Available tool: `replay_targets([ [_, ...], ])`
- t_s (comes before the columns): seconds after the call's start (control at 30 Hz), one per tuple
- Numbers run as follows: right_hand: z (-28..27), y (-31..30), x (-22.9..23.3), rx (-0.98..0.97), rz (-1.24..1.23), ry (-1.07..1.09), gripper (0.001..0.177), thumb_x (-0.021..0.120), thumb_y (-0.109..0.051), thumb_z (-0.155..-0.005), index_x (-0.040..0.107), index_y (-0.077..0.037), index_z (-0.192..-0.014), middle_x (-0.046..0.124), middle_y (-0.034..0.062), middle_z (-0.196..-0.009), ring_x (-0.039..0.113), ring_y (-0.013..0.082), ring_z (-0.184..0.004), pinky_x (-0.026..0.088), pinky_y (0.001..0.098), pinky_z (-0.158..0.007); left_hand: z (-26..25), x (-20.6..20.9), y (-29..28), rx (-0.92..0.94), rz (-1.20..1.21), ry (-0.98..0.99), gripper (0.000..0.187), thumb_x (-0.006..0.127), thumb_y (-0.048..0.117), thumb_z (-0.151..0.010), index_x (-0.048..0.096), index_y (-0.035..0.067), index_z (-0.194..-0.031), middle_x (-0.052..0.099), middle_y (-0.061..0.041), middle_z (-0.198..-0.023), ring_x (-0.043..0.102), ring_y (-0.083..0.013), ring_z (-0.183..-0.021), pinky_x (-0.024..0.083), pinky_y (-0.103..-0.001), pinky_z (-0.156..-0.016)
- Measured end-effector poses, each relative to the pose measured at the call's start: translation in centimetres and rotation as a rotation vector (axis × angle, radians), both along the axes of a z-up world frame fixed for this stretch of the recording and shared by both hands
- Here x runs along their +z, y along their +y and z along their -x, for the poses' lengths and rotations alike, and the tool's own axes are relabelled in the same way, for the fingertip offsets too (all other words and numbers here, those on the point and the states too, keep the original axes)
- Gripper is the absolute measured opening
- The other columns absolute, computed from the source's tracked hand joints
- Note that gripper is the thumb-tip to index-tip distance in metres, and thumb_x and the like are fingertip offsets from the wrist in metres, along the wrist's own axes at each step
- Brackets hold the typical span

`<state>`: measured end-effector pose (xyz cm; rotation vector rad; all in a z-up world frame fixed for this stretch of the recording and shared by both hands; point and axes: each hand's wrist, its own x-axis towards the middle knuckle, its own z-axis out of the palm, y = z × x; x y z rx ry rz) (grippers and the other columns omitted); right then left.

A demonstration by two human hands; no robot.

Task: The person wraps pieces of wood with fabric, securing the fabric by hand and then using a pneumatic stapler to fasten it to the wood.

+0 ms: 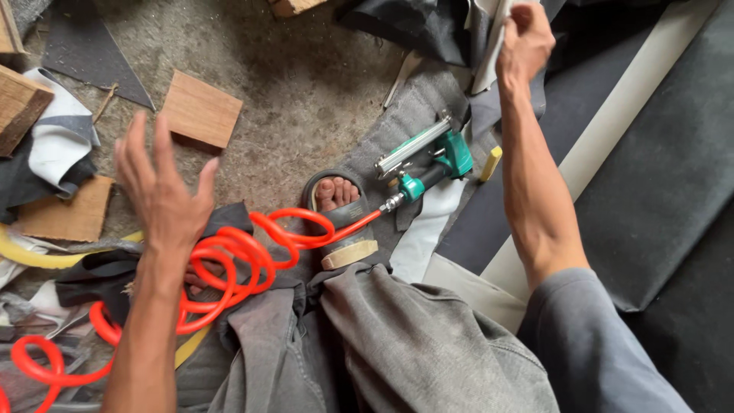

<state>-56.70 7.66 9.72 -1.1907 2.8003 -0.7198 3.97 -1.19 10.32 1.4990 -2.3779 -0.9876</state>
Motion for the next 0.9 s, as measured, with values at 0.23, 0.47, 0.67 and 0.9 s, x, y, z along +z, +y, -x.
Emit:
replay_targets([
  [0.23, -2.6, 1.2, 0.3, 0.417, 0.04, 0.068, 0.035, 0.086, -0.011, -0.086, 0.071, -0.001, -0.117, 0.059, 0.018, -0.114, 0.061, 0.0319, -0.109, 0.051, 0.0411, -0.095, -0.3, -0.1, 0.8, 0.019, -0.023, -0.011, 0.078, 0.083, 0.028, -0.104, 0.037, 0.006, -0.163, 0.027, -0.021, -0.168, 0.026, -0.0421, -0.156, 0.021, -0.058, -0.131],
  [0.47, 3.2, 2.9, -0.4, 0.196, 0.303, 0.212, 0.026, 0.068, -0.027, -0.096, 0.07, -0.001, -0.095, 0.062, 0.0101, -0.109, 0.06, 0.0254, -0.1, 0.05, 0.036, -0.091, 2.2, -1.6, -2.4, -0.202, 0.15, -0.003, 0.086, 0.083, 0.039, -0.096, 0.04, 0.01, -0.165, 0.023, -0.033, -0.17, 0.021, -0.0505, -0.157, 0.019, -0.064, -0.129],
  [0.67, 2.3, 3.0, 6.9, 0.064, 0.595, 0.15, 0.046, 0.059, -0.044, -0.109, 0.056, 0.001, -0.122, 0.06, 0.0107, -0.113, 0.059, 0.0246, -0.101, 0.048, 0.0412, -0.098, 0.6, -3.6, -1.3, -0.065, 0.116, -0.093, 0.074, 0.078, 0.038, -0.099, 0.043, 0.018, -0.162, 0.035, -0.03, -0.162, 0.035, -0.0478, -0.15, 0.029, -0.061, -0.126],
  [0.9, -11.4, -0.7, 13.3, -0.018, 1.052, -0.807, 0.061, 0.066, -0.012, -0.105, 0.035, 0.002, -0.156, 0.062, 0.0188, -0.14, 0.059, 0.0268, -0.127, 0.043, 0.0383, -0.114, -1.5, -1.1, 0.2, 0.131, 0.228, -0.145, 0.081, 0.073, 0.031, -0.094, 0.036, 0.008, -0.162, 0.028, -0.031, -0.164, 0.03, -0.0488, -0.148, 0.028, -0.062, -0.123],
])
